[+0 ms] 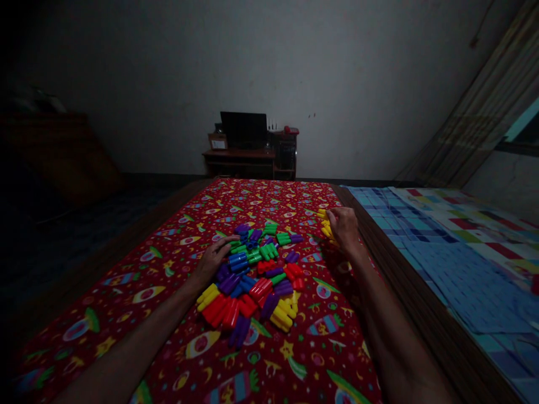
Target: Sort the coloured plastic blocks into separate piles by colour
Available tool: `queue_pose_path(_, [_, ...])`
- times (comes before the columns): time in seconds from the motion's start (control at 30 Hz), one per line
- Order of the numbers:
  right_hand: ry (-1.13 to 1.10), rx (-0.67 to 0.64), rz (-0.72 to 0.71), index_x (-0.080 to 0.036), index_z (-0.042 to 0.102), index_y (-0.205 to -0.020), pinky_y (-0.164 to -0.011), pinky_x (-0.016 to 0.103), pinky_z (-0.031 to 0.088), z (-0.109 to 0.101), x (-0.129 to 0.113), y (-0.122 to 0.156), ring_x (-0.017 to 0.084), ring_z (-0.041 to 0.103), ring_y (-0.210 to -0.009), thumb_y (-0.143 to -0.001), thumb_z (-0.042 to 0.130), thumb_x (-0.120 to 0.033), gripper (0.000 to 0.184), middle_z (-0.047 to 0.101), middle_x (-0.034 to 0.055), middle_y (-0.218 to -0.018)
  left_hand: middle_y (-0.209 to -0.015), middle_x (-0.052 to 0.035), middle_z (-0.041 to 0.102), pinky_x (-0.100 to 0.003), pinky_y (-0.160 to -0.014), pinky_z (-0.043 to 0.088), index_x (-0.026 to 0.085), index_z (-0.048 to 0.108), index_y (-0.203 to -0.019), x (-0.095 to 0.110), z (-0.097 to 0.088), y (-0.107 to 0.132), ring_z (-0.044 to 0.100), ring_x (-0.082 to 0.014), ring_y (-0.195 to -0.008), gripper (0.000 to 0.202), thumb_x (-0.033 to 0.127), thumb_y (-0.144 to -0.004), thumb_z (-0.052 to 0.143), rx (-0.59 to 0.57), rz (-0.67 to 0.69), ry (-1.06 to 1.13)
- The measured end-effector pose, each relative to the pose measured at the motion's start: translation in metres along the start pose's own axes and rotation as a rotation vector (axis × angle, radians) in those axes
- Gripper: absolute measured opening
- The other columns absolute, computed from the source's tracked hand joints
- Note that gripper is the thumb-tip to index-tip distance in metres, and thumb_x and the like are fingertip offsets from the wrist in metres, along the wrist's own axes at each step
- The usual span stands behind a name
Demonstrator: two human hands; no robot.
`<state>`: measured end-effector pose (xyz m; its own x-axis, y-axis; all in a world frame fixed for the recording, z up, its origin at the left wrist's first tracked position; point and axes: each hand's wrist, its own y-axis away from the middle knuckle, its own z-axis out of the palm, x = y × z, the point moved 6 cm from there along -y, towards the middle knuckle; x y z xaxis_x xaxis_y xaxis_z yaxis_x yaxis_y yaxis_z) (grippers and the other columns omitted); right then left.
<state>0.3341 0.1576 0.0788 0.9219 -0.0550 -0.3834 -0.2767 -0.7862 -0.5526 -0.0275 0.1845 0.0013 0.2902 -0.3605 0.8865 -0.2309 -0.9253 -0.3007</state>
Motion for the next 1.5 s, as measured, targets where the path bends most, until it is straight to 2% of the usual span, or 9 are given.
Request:
queue_pose_path(0.13, [0.043,-0.104,0.100,-0.012,0.075,-0.100,-0.084,0.033,0.046,0.000,0.046,-0.005,0.025,0.064,-0.096,-0.087,0.049,-0.032,0.035,0.073,0.0155,-0.103,-0.120,-0.0084,0.067,-0.040,-0.102,0.042,0.019,0.069,-0.103,-0.001,0.000,0.000,0.057,-0.0268,-0.116,0.039,0.044,-0.081,0.049,-0.006,0.004,0.008])
queue_pose_path(0.3, [0.022,-0.301,0.165,-0.012,0.076,-0.097,-0.064,0.028,0.046,0.005,0.078,-0.006,0.024,0.068,-0.076,-0.082,0.057,-0.034,0.034,0.075,0.0107,-0.082,-0.119,-0.0087,0.067,-0.040,-0.101,0.043,0.019,0.069,-0.102,-0.003,0.000,0.000,0.058,-0.0266,-0.114,0.038,0.043,-0.080,0.050,-0.001,0.001,0.014])
queue_pose_path(0.6, [0.085,-0.293,0.253,-0.016,0.078,-0.090,-0.060,0.026,0.045,0.009,0.084,-0.006,0.023,0.069,-0.077,-0.075,0.062,-0.030,0.026,0.075,0.0097,-0.081,-0.120,-0.0089,0.067,-0.040,-0.101,0.043,0.019,0.069,-0.102,-0.003,0.000,-0.001,0.058,-0.0268,-0.115,0.038,0.043,-0.080,0.049,-0.003,0.000,0.019])
queue_pose_path(0.73, [0.065,-0.213,0.177,-0.015,0.077,-0.091,-0.063,0.027,0.046,-0.010,0.044,-0.011,0.023,0.068,-0.077,-0.077,0.061,-0.032,0.027,0.075,0.0115,-0.084,-0.119,-0.0083,0.067,-0.040,-0.102,0.043,0.019,0.070,-0.100,-0.002,0.000,0.000,0.058,-0.0269,-0.115,0.037,0.043,-0.080,0.049,0.000,0.007,0.018])
queue_pose_path(0.87, [-0.179,-0.300,-0.035,-0.015,0.076,-0.091,-0.060,0.025,0.046,-0.012,-0.042,0.006,0.019,0.067,-0.068,-0.083,0.056,-0.031,0.026,0.074,0.0092,-0.079,-0.120,-0.0089,0.067,-0.041,-0.101,0.043,0.018,0.070,-0.101,-0.003,0.000,0.000,0.058,-0.0270,-0.115,0.038,0.043,-0.080,0.049,-0.001,-0.002,0.014])
queue_pose_path(1.0, [-0.499,-0.514,-0.475,-0.020,0.071,-0.104,-0.066,0.024,0.048,0.007,-0.150,0.072,0.016,0.067,-0.073,-0.091,0.051,-0.031,0.026,0.074,0.0059,-0.086,-0.118,-0.0099,0.067,-0.042,-0.102,0.042,0.018,0.070,-0.100,-0.002,0.000,-0.001,0.058,-0.0272,-0.115,0.039,0.044,-0.081,0.048,0.006,0.006,0.002])
queue_pose_path(1.1, [-0.558,-0.589,-0.854,-0.019,0.057,-0.127,-0.089,0.031,0.048,0.016,-0.205,0.134,0.021,0.060,-0.108,-0.091,0.053,-0.030,0.037,0.065,0.0124,-0.119,-0.116,-0.0106,0.068,-0.042,-0.105,0.039,0.017,0.069,-0.100,-0.002,-0.002,-0.001,0.058,-0.0269,-0.116,0.042,0.046,-0.083,0.045,0.013,0.011,0.019])
queue_pose_path(1.23, [-0.399,-0.627,-1.063,-0.017,0.045,-0.137,-0.106,0.040,0.037,0.029,-0.229,0.180,0.025,0.034,-0.135,-0.094,0.049,-0.030,0.045,0.042,0.0174,-0.143,-0.115,-0.0107,0.068,-0.040,-0.100,0.044,0.016,0.069,-0.103,-0.012,0.000,-0.001,0.060,-0.0257,-0.111,0.050,0.052,-0.088,0.038,-0.006,-0.061,0.200])
queue_pose_path(1.5, [-0.402,-0.684,-1.079,-0.018,0.060,-0.109,-0.088,0.033,0.041,0.044,-0.233,0.175,0.020,0.055,-0.096,-0.094,0.049,-0.029,0.022,0.062,0.0090,-0.106,-0.105,-0.0114,0.070,-0.038,-0.085,0.050,0.014,0.070,-0.102,-0.023,0.005,0.000,0.062,-0.0274,-0.103,0.053,0.057,-0.085,0.045,0.021,-0.155,0.489])
